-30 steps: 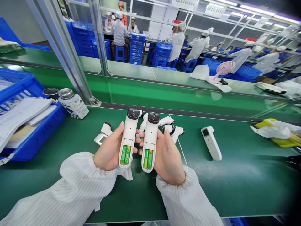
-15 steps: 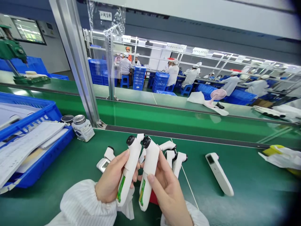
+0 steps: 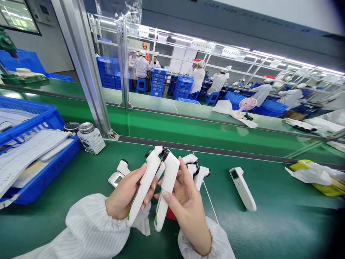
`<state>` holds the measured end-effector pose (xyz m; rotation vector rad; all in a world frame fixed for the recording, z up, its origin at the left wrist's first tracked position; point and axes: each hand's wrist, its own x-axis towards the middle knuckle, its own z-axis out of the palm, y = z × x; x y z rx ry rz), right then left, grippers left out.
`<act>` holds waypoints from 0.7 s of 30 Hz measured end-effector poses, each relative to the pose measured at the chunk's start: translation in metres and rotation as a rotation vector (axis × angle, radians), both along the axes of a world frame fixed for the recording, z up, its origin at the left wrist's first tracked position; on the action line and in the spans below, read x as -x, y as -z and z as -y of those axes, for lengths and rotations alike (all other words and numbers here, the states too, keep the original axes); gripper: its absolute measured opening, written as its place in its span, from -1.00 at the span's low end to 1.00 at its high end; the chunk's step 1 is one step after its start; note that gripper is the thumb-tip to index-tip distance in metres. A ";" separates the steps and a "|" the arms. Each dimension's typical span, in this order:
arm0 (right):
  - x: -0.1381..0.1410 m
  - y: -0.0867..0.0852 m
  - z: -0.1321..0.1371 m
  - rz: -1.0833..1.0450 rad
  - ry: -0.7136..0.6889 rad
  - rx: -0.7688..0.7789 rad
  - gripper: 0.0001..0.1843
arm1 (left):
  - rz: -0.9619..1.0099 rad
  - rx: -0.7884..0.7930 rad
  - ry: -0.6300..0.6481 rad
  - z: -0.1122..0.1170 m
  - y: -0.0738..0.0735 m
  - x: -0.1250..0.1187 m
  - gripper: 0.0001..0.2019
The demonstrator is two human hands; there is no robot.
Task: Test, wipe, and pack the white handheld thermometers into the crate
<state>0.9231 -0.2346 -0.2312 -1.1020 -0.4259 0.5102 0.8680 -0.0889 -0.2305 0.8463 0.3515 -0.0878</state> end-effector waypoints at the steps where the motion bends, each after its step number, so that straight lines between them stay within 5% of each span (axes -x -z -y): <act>1: -0.001 -0.001 0.000 -0.068 -0.010 -0.001 -0.11 | -0.014 0.036 0.004 -0.001 -0.002 0.000 -0.52; 10: -0.009 0.000 -0.005 -0.542 -0.072 -0.130 -0.72 | -0.068 0.470 -0.031 -0.008 -0.006 -0.005 -0.72; 21: -0.011 -0.004 -0.017 -0.715 0.010 -0.143 -0.69 | -0.050 0.556 -0.087 -0.008 -0.002 -0.006 -0.75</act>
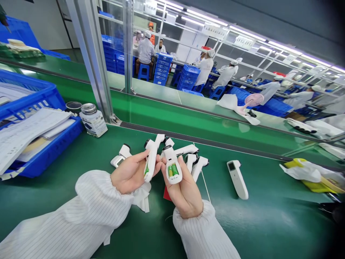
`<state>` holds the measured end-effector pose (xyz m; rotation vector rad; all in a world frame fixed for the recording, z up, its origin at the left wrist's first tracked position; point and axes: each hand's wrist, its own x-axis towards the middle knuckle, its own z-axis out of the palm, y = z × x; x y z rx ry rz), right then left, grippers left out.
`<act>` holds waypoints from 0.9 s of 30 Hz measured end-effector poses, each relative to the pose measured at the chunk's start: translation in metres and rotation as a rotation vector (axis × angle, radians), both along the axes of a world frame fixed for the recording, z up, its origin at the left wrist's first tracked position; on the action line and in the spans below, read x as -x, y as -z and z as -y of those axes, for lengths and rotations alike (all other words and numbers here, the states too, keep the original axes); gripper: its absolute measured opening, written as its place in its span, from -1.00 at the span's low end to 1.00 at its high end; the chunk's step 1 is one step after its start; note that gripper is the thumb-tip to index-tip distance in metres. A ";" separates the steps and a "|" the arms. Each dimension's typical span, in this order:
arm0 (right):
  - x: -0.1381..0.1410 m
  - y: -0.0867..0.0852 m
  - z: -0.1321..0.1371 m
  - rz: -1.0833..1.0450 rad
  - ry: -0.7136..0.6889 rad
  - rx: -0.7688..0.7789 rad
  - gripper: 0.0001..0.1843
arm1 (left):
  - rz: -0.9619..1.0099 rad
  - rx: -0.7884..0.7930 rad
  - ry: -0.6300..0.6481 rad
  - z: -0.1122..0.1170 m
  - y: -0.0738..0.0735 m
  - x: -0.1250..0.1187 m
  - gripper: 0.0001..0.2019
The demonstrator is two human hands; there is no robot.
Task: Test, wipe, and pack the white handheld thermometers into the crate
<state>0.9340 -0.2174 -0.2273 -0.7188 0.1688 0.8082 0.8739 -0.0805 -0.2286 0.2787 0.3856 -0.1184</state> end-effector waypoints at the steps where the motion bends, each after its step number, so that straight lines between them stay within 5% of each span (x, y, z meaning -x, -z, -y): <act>1: 0.000 0.000 0.000 0.001 -0.004 0.005 -0.68 | 0.005 0.000 0.006 0.000 0.000 0.000 -0.74; 7: 0.000 0.000 0.004 0.114 -0.046 -0.039 -0.78 | 0.043 -0.070 0.048 0.001 -0.004 0.000 -0.71; 13: 0.007 -0.004 0.015 0.381 -0.138 -0.040 -0.75 | 0.228 -0.446 0.061 0.006 -0.006 0.009 -0.84; 19: 0.011 -0.002 0.014 0.485 -0.173 -0.116 -0.58 | 0.384 -0.473 0.142 0.009 0.002 0.011 -0.78; 27: 0.012 -0.001 0.010 0.450 -0.206 -0.169 -0.54 | 0.266 -0.864 -0.007 0.014 -0.004 0.014 -0.54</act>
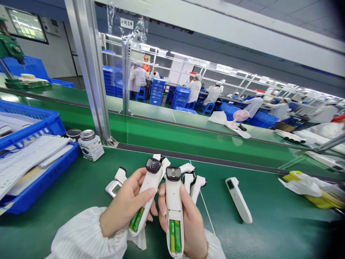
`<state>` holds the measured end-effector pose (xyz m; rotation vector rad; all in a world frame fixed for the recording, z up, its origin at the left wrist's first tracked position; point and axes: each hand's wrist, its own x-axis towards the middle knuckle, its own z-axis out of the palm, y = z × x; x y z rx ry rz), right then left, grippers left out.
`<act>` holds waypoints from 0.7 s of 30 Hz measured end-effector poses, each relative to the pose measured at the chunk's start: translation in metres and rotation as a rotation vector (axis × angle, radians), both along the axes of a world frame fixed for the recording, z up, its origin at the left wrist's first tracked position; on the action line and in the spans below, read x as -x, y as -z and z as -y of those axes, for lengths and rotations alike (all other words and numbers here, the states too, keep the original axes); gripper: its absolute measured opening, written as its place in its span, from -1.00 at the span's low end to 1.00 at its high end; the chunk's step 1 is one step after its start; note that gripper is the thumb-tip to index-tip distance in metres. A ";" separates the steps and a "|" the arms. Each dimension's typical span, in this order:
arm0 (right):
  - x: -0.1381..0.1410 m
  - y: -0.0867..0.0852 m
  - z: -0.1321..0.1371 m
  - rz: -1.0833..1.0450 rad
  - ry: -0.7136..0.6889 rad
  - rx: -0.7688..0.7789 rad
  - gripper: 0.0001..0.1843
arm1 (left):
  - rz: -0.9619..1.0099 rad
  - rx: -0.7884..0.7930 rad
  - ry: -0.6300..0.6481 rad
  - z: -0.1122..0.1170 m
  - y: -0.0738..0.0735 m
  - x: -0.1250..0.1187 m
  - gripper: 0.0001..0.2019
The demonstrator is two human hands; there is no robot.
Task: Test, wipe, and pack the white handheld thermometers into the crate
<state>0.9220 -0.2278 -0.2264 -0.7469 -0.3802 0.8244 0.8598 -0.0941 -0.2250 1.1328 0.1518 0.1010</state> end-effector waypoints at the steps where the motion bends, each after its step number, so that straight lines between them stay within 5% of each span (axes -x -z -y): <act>1: 0.000 0.001 0.000 0.004 -0.003 0.007 -0.54 | -0.006 -0.051 -0.027 0.001 0.000 0.000 -0.53; 10: -0.002 0.005 0.001 -0.007 0.020 0.065 -0.52 | 0.024 -0.188 -0.091 0.005 0.006 -0.002 -0.50; 21: -0.008 0.003 0.002 -0.058 0.016 0.053 -0.45 | -0.137 0.184 0.003 -0.003 -0.001 -0.004 -0.51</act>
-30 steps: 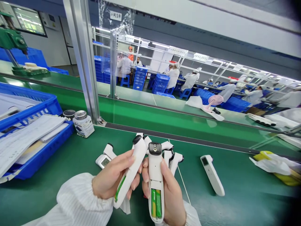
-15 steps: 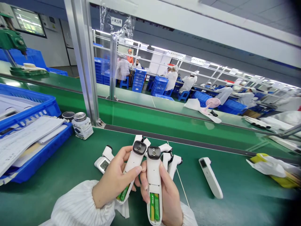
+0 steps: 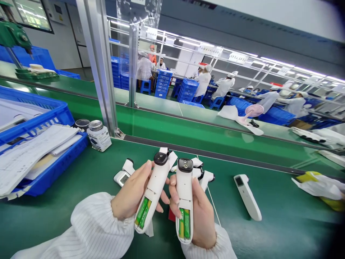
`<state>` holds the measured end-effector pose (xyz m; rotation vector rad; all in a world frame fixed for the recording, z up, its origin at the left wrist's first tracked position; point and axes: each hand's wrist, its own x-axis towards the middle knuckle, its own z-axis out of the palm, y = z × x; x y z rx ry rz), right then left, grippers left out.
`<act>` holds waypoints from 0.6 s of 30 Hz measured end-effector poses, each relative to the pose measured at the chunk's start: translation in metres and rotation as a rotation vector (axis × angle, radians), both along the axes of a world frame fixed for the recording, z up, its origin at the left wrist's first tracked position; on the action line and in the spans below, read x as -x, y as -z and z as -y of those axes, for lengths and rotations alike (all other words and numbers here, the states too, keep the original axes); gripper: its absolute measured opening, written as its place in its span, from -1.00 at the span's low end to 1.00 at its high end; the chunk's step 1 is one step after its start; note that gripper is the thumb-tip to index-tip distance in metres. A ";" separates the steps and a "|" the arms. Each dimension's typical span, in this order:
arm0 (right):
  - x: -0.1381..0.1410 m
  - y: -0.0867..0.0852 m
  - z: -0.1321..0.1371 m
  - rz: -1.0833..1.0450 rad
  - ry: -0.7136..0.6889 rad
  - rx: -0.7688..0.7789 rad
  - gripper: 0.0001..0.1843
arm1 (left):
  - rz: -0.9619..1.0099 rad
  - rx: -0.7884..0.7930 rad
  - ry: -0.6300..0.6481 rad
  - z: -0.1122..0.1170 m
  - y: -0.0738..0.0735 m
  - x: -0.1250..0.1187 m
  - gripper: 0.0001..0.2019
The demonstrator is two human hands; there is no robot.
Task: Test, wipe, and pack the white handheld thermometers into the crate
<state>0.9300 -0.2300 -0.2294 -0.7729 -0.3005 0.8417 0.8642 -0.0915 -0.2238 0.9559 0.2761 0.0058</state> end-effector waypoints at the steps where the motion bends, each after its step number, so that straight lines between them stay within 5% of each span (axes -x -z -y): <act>1: 0.000 -0.001 0.000 0.003 0.006 0.003 -0.45 | 0.010 0.026 0.003 0.000 0.000 0.000 -0.52; 18: -0.001 -0.001 0.000 0.006 0.027 0.014 -0.44 | 0.008 0.023 0.099 -0.003 -0.001 0.003 -0.58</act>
